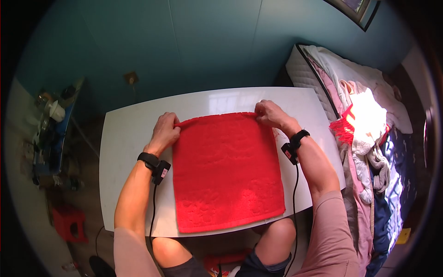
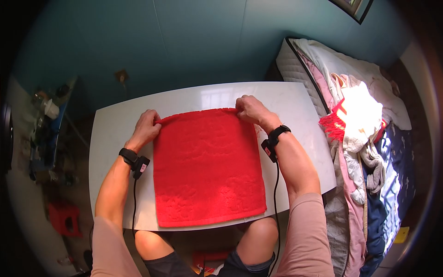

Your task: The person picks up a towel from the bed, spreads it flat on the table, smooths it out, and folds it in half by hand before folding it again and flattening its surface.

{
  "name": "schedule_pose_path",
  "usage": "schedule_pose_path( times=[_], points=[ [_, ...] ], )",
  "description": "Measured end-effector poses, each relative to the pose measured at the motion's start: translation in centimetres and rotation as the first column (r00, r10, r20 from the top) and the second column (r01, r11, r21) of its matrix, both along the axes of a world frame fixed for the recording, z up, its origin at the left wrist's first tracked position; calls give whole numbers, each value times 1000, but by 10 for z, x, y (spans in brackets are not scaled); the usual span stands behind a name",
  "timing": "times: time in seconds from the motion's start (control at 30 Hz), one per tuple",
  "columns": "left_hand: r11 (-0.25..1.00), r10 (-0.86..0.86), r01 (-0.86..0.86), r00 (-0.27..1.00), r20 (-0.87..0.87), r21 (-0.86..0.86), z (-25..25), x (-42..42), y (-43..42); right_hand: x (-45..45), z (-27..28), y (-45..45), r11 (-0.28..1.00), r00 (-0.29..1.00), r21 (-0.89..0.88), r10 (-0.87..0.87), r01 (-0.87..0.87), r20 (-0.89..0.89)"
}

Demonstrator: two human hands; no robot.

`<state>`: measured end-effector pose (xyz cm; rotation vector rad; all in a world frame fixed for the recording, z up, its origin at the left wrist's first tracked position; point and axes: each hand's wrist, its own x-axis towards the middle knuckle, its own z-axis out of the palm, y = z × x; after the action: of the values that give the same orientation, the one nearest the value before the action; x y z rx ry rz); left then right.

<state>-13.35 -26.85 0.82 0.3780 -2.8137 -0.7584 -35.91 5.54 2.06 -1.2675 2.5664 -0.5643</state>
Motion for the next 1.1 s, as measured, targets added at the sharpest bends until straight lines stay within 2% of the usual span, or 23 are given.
schedule_pose_path(
  times=[0.03,0.1,0.27,0.33,0.4,0.47,0.57,0.63,0.7,0.8,0.9,0.97,1.1],
  points=[
    [1000,-3,3,1000,-1,1,1,1,0,2,0,2,1000,999,-17,18,-19,-29],
    [976,90,-88,996,1,200,5,7,2,8,3,7,999,999,-32,-20,21,26],
    [981,60,-47,996,-62,188,32,30,11,34,27,27,987,988,-131,-77,96,137],
    [979,49,-33,996,-76,200,38,43,16,53,41,37,965,984,-246,-51,92,169],
    [969,31,26,974,-224,247,41,58,24,70,50,49,958,988,-271,-50,89,146],
    [975,23,27,975,-221,223,51,79,34,88,60,59,965,997,-262,33,-14,67],
    [980,7,30,983,-183,198,66,116,56,123,68,80,956,998,-294,38,-22,50],
    [998,-59,63,965,-254,7,66,144,72,147,62,101,947,999,-318,48,-39,19],
    [996,-87,84,961,-262,-22,66,171,92,169,56,118,933,986,-331,107,-144,-129],
    [988,-150,131,950,-272,-86,60,210,122,202,42,141,908,967,-351,168,-227,-192],
    [981,-184,162,947,-264,-103,47,238,145,228,25,161,908,960,-335,192,-253,-205],
    [966,-227,179,929,-291,-184,37,249,156,238,15,170,904,950,-321,218,-283,-223],
    [959,-231,179,943,-240,-218,23,260,164,251,4,181,925,961,-293,185,-241,-204]
  ],
)
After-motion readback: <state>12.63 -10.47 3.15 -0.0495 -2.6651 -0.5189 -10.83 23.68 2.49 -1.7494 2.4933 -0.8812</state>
